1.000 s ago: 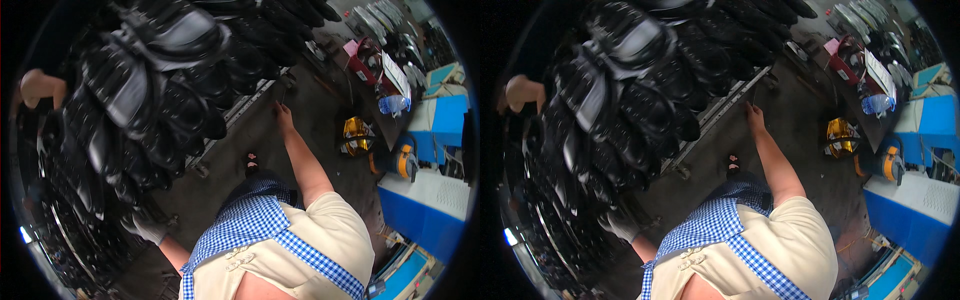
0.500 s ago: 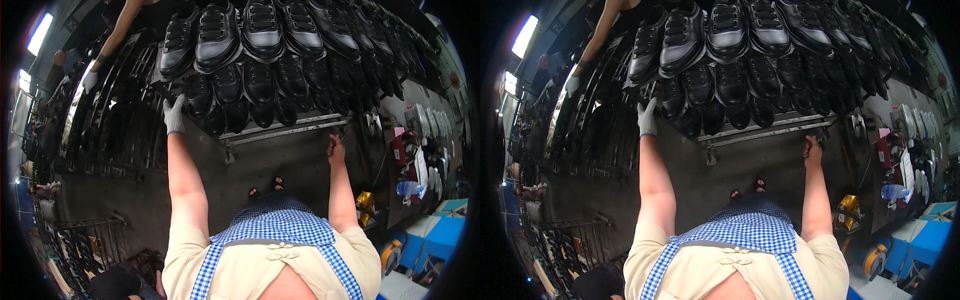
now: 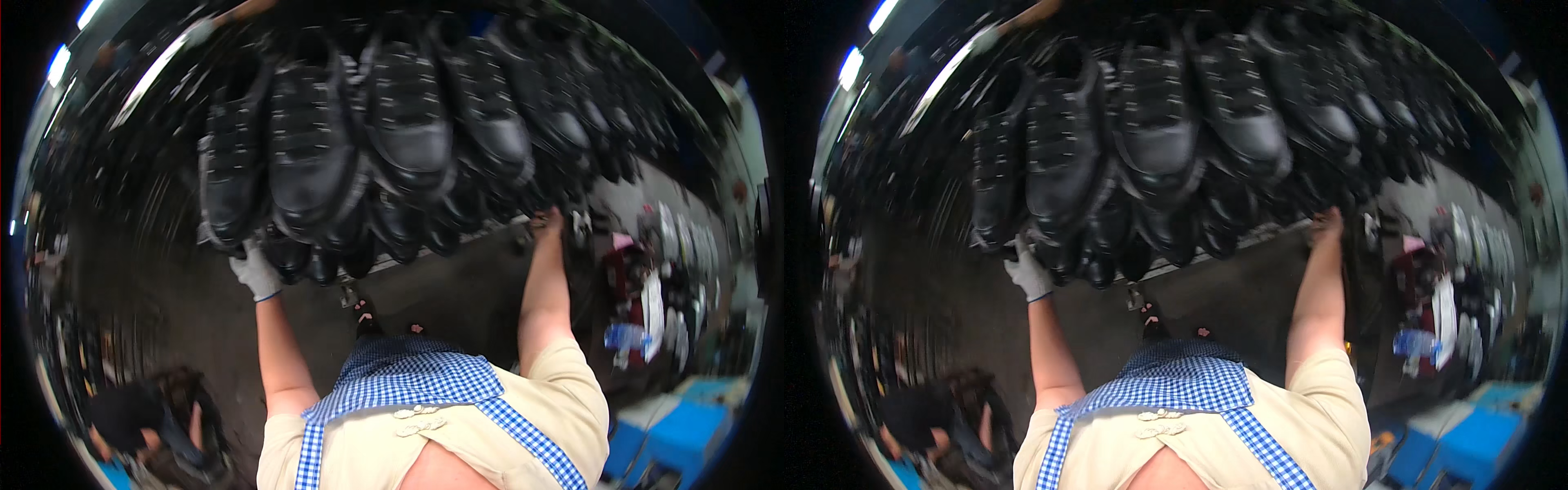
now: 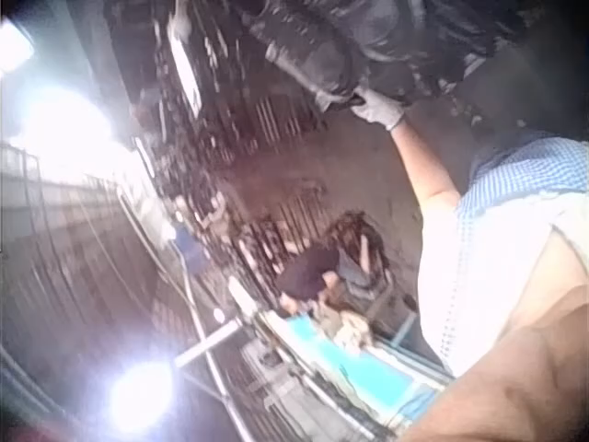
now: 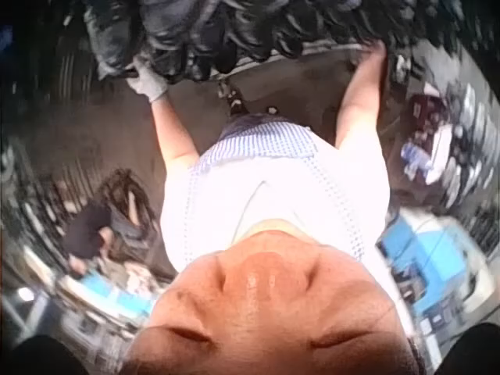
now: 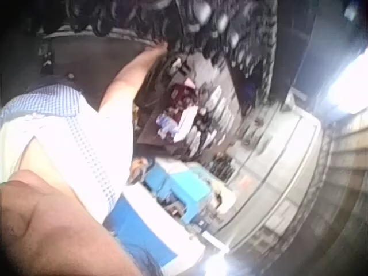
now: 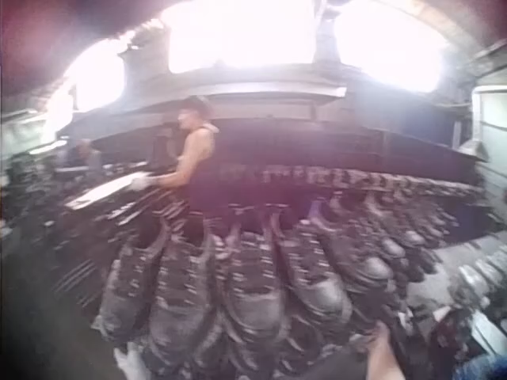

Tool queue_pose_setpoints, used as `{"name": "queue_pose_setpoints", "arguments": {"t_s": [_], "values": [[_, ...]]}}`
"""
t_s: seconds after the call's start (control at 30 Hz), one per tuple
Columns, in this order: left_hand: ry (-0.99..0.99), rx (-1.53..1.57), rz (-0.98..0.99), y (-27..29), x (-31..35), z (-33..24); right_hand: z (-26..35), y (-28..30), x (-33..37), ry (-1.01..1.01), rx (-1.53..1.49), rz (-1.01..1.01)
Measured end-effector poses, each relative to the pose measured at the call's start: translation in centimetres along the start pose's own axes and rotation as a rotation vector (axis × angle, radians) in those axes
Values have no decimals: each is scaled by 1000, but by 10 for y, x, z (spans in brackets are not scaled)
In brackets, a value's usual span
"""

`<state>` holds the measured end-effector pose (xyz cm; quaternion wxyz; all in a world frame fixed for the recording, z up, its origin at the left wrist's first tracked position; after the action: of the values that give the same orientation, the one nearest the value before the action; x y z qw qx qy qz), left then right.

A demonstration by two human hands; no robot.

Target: Assembling and finishing components of leather shoes in a factory setting.

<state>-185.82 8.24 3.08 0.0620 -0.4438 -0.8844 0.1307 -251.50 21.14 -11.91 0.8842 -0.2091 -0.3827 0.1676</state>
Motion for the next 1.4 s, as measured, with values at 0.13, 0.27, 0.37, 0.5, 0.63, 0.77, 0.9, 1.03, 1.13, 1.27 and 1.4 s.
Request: {"name": "queue_pose_setpoints", "arguments": {"t_s": [0.13,0.27,0.37,0.5,0.63,0.77,0.9,1.03,1.13,1.27,1.4], "values": [[-400,86,-77,89,31,0,17,18,-21,105,86,432],[-465,-444,-89,179,66,-13,-9,18,-24,438,543,646],[-513,-341,-87,217,63,-47,-27,-24,-7,343,546,774],[-582,-486,-119,226,54,-68,-24,-20,5,287,548,815],[-642,-613,-211,198,39,-76,-38,10,33,259,518,821],[-738,-505,-263,183,14,-99,-48,26,78,241,482,821],[-588,-413,-218,197,-23,-98,-48,59,118,197,476,818],[-408,-493,-168,205,-44,-105,-70,15,287,1126,1217,739],[-316,-400,-60,176,-85,-99,-61,106,179,1204,1471,563],[-340,-392,-69,227,-114,-117,-104,100,226,1177,1432,531],[-249,-185,-48,242,-135,-169,-135,98,275,1145,1425,409]]}}
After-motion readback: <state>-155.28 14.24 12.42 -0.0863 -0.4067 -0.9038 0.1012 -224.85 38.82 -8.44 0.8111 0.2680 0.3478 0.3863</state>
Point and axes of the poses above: each hand's wrist, its own x-axis away from the middle knuckle, its own y-axis out of the back of the hand, z = x × y, the point moved 1 cm from there along -x, towards the middle knuckle, and after that the axes turned 4 degrees about -y, right-handed, at the moved point
